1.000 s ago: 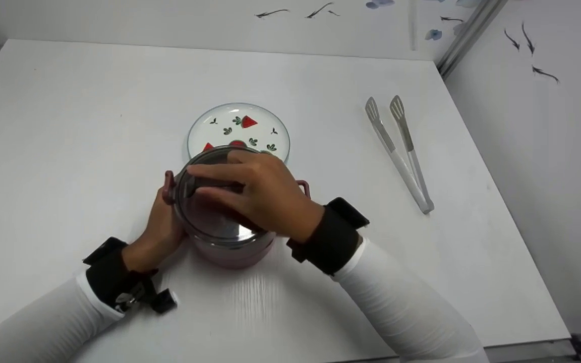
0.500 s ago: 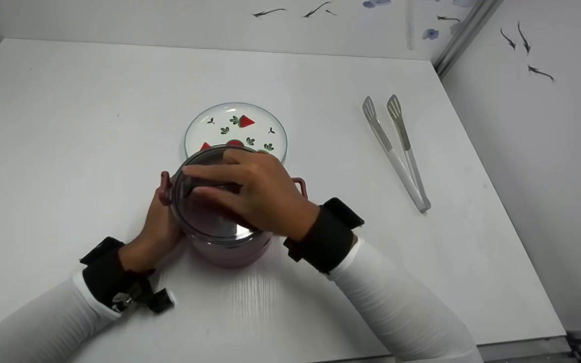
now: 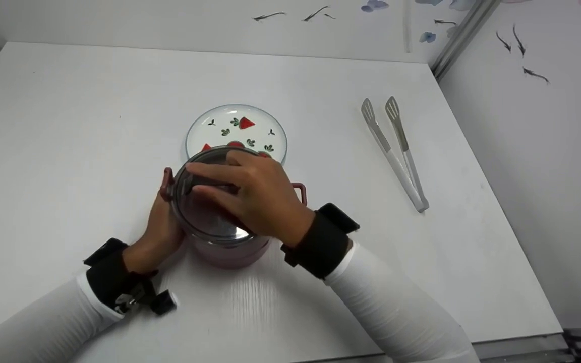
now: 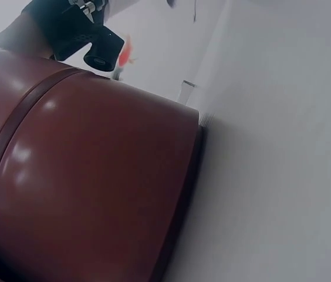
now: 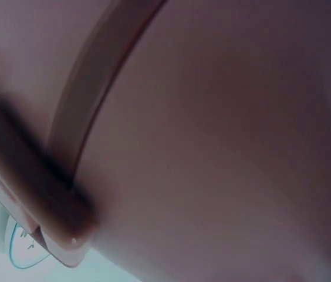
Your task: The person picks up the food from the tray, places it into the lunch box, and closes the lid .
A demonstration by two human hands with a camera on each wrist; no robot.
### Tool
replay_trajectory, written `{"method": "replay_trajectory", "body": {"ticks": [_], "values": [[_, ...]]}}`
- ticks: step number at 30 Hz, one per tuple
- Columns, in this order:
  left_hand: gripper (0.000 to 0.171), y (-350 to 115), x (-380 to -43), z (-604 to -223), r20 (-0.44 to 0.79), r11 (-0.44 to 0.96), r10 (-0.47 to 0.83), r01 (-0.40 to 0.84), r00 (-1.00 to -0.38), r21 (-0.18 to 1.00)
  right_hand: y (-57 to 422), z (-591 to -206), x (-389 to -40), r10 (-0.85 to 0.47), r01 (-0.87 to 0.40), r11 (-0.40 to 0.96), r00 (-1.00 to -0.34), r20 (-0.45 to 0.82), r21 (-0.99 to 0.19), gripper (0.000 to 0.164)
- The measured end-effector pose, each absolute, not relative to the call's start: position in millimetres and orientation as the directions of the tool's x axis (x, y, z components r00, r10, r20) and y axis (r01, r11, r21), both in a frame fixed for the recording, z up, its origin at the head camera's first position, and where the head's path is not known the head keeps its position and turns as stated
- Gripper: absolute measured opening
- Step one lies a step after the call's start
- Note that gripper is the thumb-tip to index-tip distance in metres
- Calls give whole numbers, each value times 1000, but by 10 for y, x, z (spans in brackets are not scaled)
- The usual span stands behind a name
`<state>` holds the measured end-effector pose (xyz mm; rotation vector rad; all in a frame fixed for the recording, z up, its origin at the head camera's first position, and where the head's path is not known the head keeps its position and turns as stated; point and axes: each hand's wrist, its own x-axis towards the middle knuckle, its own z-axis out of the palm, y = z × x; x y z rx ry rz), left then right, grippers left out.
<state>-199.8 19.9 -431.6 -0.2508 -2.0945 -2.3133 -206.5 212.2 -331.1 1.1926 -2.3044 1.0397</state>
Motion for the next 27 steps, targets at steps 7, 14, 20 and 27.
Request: {"method": "replay_trajectory", "body": {"ticks": [7, 14, 20, 27], "values": [[46, 182, -2040, -4282, 104, -98, 96, 94, -990, 991, 2203, -3293, -2082, -528, -758, 367, -647, 550, -539, 29], [55, -30, -2130, -3946, 274, -106, 137, 261, -952, 959, 2619, -3318, -2118, -363, -494, 347, -855, 371, -797, 32], [48, -149, -2055, -3721, 322, 10, 297, 340, -899, 940, 2722, -3467, -2063, -378, -375, 333, -894, 242, -865, 33], [47, -248, -1979, -3797, 318, 4, 281, 333, -905, 943, 2759, -3580, -2041, -393, -370, 249, -883, 256, -895, 35]]}}
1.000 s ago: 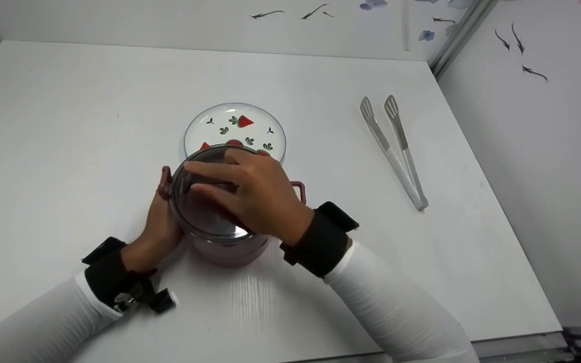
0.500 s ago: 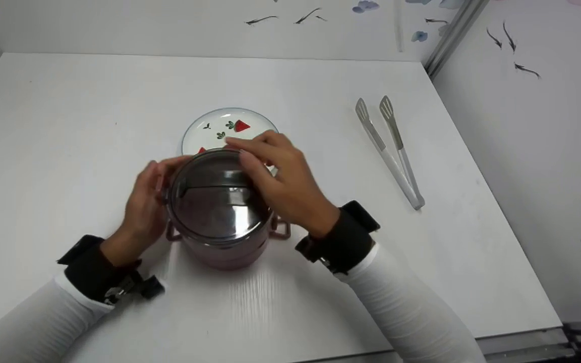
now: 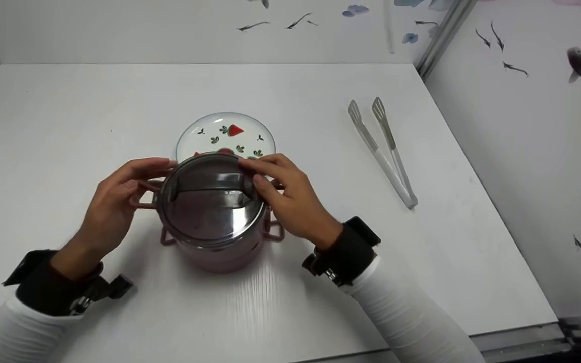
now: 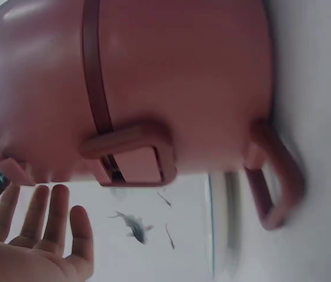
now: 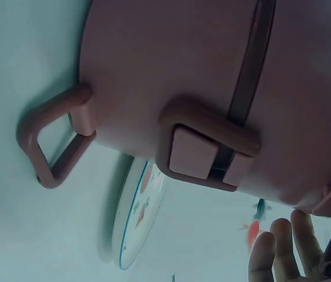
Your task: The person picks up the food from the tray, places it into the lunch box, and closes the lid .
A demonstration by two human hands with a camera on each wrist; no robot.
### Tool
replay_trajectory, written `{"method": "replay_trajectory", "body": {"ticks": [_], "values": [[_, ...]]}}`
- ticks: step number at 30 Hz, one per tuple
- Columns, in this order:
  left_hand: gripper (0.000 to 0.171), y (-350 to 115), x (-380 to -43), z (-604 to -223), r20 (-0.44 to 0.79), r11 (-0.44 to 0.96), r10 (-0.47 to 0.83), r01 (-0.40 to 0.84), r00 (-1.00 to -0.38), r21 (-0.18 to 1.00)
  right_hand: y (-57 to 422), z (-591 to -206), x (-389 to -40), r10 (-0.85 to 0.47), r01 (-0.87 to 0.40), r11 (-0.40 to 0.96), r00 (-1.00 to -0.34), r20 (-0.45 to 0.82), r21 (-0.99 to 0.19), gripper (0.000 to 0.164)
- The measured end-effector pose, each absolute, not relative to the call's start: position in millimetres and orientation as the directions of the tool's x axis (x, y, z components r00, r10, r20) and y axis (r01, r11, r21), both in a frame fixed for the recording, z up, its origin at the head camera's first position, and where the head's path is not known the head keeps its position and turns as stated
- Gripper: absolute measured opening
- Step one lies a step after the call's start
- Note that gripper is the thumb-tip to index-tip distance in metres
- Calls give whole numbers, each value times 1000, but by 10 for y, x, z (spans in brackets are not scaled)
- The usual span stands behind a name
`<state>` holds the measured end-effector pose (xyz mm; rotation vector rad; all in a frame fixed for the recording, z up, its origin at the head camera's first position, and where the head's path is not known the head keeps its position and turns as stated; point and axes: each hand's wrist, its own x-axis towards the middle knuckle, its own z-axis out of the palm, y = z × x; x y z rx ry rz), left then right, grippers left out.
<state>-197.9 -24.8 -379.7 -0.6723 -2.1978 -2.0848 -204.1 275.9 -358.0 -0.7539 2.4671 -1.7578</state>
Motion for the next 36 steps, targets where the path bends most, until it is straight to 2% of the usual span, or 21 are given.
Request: {"method": "replay_trajectory", "body": {"ticks": [6, 10, 13, 18, 20, 22, 28, 36], "values": [[46, -258, -1935, -3950, 252, -11, 282, 259, -926, 966, 2766, -3657, -2010, -389, -367, 209, -882, 267, -907, 38], [45, -203, -1933, -4004, 229, -22, 320, 234, -919, 972, 2753, -3721, -1993, -408, -327, 137, -879, 248, -935, 43], [45, -188, -1942, -3980, 232, -18, 297, 237, -926, 971, 2745, -3721, -1997, -420, -275, 105, -884, 208, -956, 45], [42, -142, -2051, -3778, 310, 25, 223, 323, -924, 946, 2709, -3575, -2065, -316, -294, 235, -925, 213, -927, 44], [42, -89, -2121, -3680, 337, 37, 231, 354, -913, 935, 2667, -3518, -2112, -287, -328, 280, -926, 247, -902, 43], [42, -28, -2186, -3618, 335, 43, 265, 359, -904, 932, 2613, -3495, -2161, -306, -345, 269, -916, 260, -899, 45], [46, 26, -2256, -3657, 234, 50, 349, 267, -908, 962, 2538, -3623, -2231, -384, -255, 165, -906, 176, -953, 43], [42, -1, -2268, -3819, 296, -163, 352, 253, -888, 954, 2475, -3829, -2224, -424, -119, -122, -891, 160, -985, 43]]}}
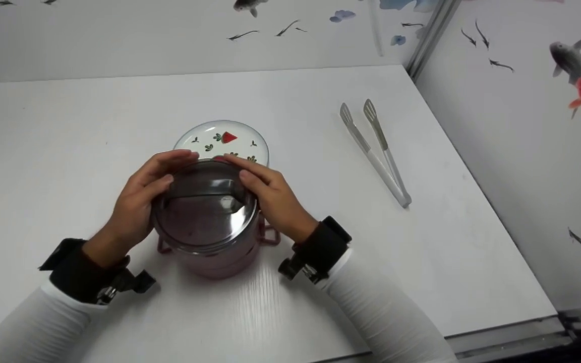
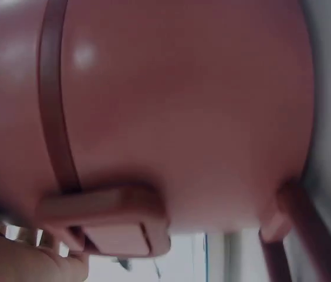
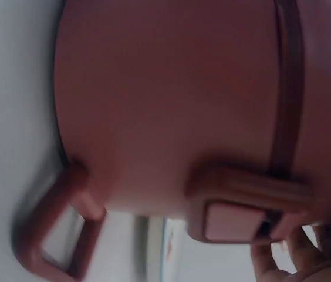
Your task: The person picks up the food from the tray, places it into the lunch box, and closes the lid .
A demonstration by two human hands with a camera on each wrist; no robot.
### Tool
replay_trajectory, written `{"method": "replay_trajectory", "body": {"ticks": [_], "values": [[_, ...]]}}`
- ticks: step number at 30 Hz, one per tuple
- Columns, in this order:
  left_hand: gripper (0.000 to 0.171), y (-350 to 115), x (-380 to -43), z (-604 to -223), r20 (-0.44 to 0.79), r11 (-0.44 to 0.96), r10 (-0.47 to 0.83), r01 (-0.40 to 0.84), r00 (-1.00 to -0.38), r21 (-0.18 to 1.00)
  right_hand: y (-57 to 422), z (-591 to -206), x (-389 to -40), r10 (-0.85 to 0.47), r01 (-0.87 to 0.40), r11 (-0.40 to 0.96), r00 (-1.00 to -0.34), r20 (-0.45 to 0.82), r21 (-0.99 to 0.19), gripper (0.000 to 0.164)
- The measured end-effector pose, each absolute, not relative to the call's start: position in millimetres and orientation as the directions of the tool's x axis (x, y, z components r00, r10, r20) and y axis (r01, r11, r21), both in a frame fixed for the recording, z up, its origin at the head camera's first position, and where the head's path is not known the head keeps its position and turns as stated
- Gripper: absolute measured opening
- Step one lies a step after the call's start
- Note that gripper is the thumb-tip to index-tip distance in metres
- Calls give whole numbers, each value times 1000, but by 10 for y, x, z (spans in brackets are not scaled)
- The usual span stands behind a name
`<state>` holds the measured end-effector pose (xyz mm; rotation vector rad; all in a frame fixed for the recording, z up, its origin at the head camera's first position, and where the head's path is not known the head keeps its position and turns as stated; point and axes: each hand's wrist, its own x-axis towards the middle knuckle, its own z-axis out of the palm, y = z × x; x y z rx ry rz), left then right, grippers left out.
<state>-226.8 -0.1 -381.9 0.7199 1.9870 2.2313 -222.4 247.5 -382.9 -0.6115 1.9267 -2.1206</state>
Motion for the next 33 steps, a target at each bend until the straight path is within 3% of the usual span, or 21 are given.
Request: {"method": "replay_trajectory", "body": {"ticks": [5, 10, 22, 33], "values": [[42, 23, -2274, -3862, 323, -245, 319, 251, -891, 936, 2392, -3875, -2222, -421, -39, -281, -893, 159, -959, 44], [41, 56, -2273, -3883, 325, -306, 297, 233, -898, 923, 2337, -3905, -2215, -382, -48, -351, -905, 189, -935, 44], [39, 71, -2242, -3911, 344, -375, 257, 234, -903, 897, 2300, -3946, -2229, -400, -105, -341, -883, 245, -934, 46], [35, 83, -2256, -3942, 336, -361, 252, 234, -907, 903, 2313, -3959, -2214, -357, -102, -329, -907, 224, -939, 45]]}}
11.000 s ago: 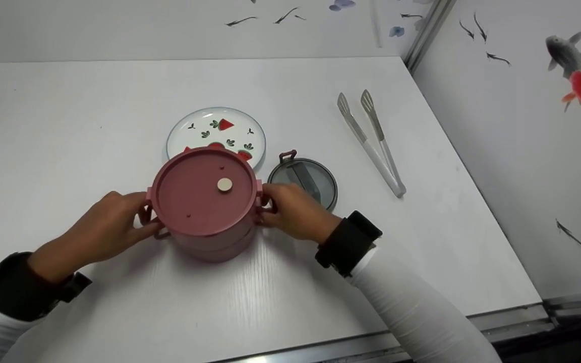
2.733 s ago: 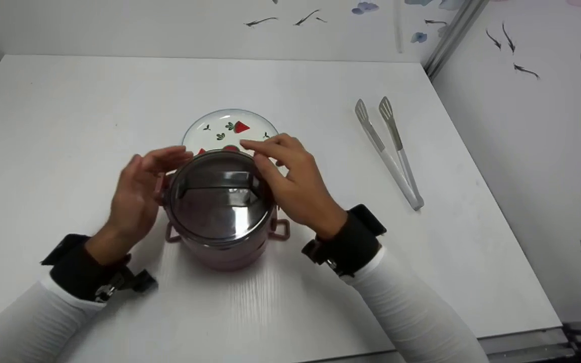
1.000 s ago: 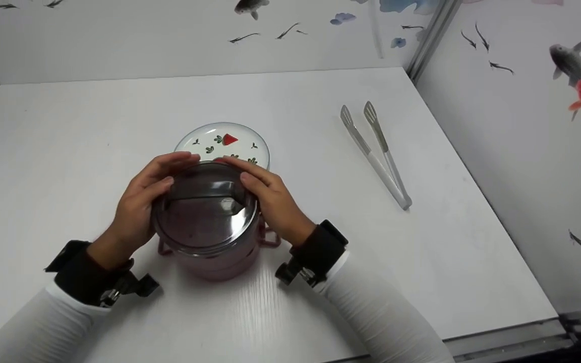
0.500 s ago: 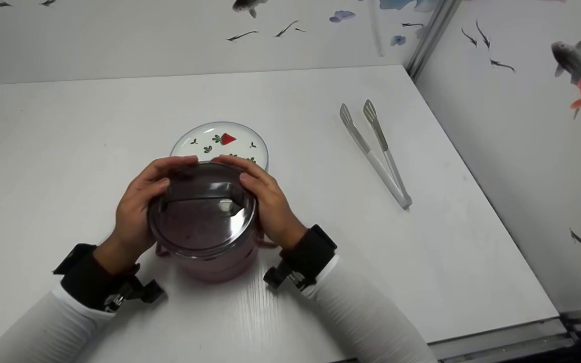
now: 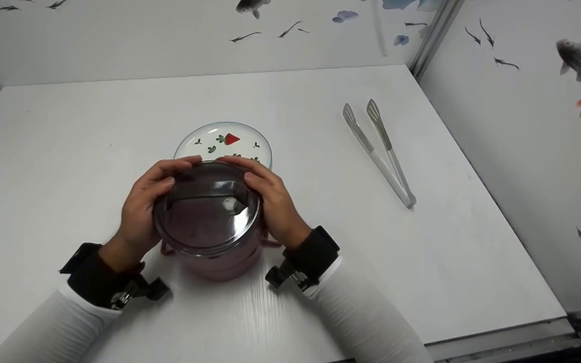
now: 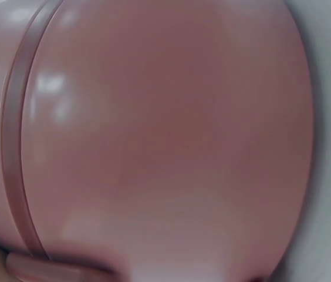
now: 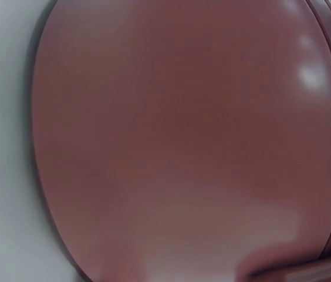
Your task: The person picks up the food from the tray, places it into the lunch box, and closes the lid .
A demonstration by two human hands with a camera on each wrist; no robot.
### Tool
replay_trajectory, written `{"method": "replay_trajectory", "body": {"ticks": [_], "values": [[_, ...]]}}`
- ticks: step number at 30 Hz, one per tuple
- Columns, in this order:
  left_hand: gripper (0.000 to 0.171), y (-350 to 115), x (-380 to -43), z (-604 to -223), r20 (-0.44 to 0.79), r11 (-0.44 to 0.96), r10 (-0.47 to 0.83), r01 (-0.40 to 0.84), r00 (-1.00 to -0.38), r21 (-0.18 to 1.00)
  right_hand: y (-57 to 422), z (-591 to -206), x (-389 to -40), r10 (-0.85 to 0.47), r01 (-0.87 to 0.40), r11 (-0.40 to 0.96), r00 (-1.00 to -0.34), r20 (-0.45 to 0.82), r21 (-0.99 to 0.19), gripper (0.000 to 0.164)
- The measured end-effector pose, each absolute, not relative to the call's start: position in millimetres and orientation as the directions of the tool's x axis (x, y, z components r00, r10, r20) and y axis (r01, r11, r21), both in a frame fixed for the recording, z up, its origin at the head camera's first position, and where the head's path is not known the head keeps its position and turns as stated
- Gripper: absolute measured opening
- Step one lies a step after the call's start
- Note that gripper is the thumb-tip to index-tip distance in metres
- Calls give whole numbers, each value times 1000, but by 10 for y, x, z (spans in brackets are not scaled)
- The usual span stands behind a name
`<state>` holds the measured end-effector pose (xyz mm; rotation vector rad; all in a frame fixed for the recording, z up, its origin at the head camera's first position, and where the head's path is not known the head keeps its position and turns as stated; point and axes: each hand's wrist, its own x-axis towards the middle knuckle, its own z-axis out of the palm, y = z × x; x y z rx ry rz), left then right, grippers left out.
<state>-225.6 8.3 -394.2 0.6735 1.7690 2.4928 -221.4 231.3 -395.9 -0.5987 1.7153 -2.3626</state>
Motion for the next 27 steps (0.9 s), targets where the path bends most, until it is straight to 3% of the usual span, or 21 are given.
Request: {"method": "replay_trajectory", "body": {"ticks": [14, 21, 27], "values": [[35, 73, -2279, -4001, 360, -321, 270, 269, -893, 908, 2426, -3978, -2262, -426, -72, -276, -885, 189, -959, 43], [36, -14, -2267, -4090, 325, -277, 313, 242, -892, 930, 2453, -3999, -2270, -476, -79, -133, -870, 133, -988, 43], [42, -142, -2487, -3974, 264, -94, 410, 248, -873, 964, 2511, -3950, -2526, -447, -117, 109, -893, 56, -987, 45]]}}
